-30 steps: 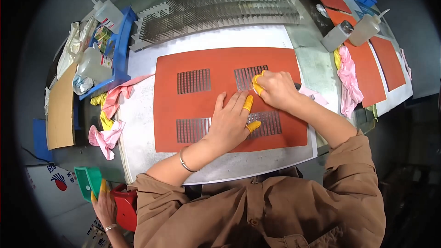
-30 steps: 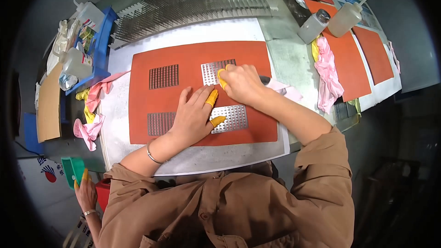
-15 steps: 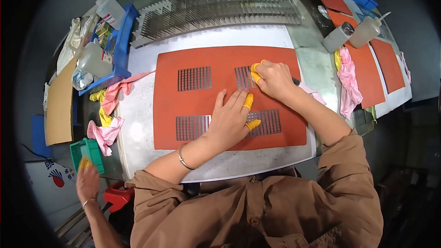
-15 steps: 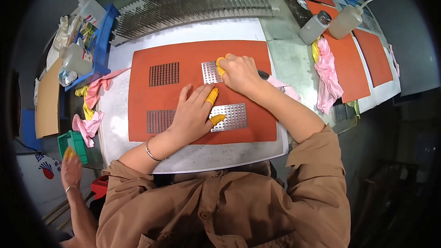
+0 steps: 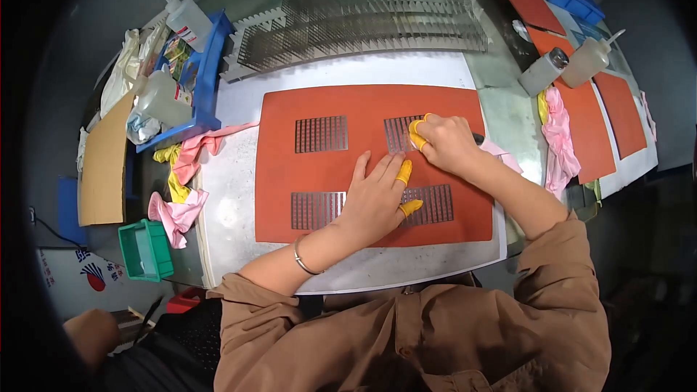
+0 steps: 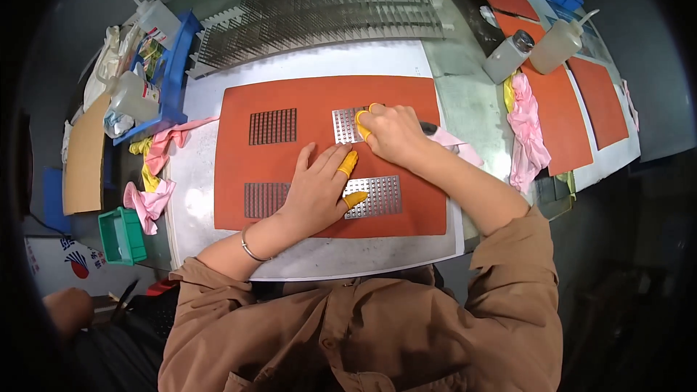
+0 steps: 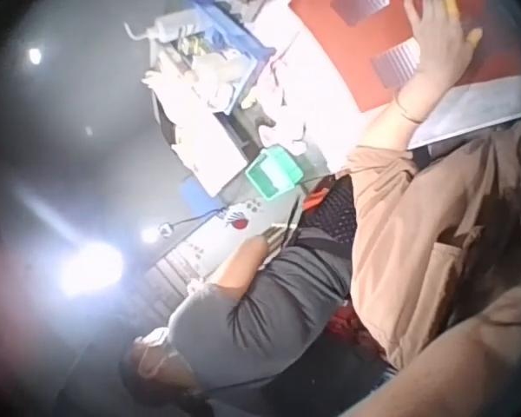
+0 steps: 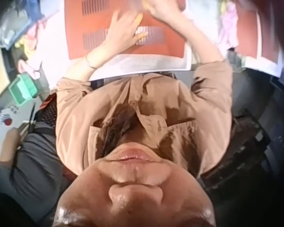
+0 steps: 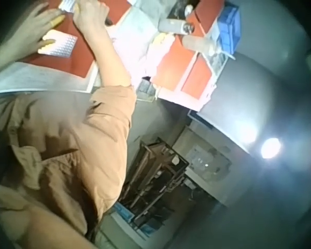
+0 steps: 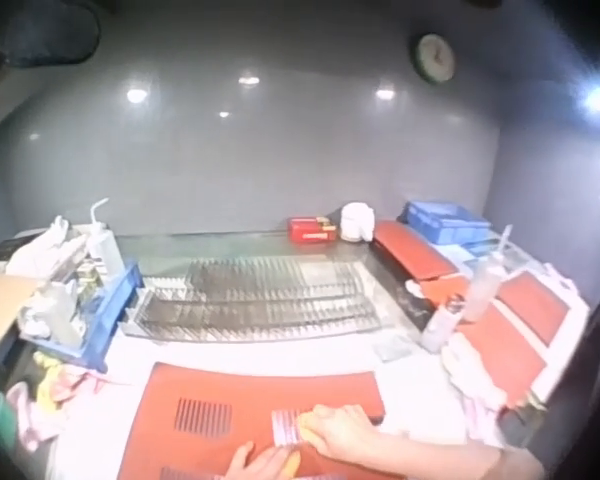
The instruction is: The person wipes small metal grid plates with a yellow cloth at an industrial workstation.
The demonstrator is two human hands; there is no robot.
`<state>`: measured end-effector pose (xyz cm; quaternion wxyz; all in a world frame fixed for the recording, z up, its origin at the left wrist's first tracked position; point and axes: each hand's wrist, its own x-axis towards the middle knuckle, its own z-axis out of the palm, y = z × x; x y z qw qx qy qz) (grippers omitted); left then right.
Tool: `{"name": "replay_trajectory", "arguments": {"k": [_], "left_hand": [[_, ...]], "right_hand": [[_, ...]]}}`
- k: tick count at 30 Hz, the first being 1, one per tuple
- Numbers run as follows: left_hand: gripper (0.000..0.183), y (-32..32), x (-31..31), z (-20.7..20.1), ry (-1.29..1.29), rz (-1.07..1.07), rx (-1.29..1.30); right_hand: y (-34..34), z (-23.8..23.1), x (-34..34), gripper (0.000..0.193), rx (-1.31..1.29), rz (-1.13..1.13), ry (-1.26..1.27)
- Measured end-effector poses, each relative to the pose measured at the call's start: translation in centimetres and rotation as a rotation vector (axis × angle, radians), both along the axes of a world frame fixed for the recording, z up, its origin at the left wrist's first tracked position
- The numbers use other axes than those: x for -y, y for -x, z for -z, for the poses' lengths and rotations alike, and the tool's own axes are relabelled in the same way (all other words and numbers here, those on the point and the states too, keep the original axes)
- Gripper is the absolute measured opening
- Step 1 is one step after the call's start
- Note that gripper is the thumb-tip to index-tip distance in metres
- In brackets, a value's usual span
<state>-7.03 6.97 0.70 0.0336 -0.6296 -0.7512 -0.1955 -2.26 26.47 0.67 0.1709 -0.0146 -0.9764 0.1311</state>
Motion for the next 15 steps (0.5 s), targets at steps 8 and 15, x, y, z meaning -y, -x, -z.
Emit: {"name": "replay_trajectory", "arguments": {"k": [8,15], "left_hand": [[0.051,0.2,0.0,0.2,-0.027,-0.008,0.01],[0.051,0.0,-0.6,-0.2,-0.072,-0.006,0.006]], "right_hand": [[1.1,0.1,-0.6,0.009,0.023,0.007,0.037],[1.6,-0.9,-1.2,0.009,0.046,0.053,0.017]]}}
